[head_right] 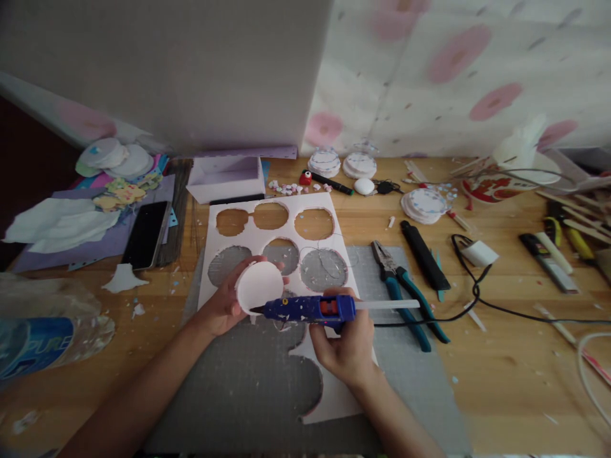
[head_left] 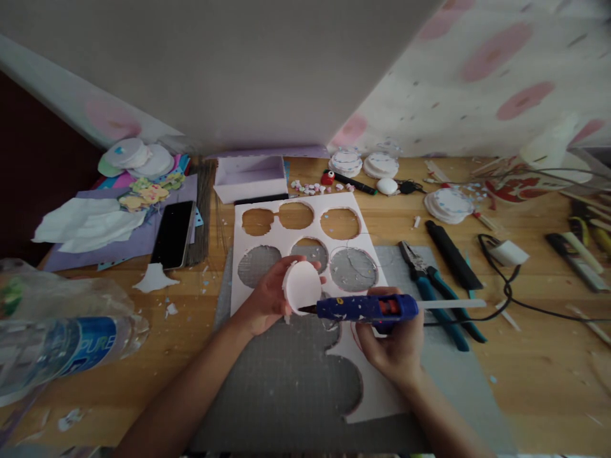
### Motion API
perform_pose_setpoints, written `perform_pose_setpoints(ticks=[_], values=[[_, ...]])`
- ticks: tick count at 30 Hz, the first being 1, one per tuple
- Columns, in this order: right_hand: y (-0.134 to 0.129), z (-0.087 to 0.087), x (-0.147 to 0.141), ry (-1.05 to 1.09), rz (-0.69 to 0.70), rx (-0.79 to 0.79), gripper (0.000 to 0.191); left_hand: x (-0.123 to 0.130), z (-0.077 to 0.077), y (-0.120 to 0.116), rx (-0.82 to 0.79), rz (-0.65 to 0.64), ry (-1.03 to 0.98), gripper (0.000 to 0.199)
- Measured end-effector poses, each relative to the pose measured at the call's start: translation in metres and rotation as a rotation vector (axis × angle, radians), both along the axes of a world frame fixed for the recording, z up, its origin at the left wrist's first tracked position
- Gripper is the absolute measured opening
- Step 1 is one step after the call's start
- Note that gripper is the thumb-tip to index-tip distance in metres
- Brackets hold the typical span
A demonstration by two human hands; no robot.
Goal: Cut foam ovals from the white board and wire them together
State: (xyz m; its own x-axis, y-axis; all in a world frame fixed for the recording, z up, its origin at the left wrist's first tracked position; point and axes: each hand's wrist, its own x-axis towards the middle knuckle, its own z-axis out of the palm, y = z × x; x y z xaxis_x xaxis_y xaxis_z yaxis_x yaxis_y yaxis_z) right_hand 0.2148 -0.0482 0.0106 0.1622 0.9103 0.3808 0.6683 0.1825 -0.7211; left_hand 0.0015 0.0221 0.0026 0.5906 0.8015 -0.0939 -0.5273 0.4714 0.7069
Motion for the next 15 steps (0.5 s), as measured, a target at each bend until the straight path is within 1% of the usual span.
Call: perform_pose_setpoints(ticks=[6,15], values=[[0.0001,-0.001,0.0013,-0.019,0.008,0.043,0.03,-0.0002,-0.0028,0.0002,0.031,0.024,-0.008,0.078],[-0.0005,-0.0058,0.0031,-0.058,-0.019,0.069,0.033,0.0002,0.0015,0.0004,-0.001,0.035,-0.036,0.075]])
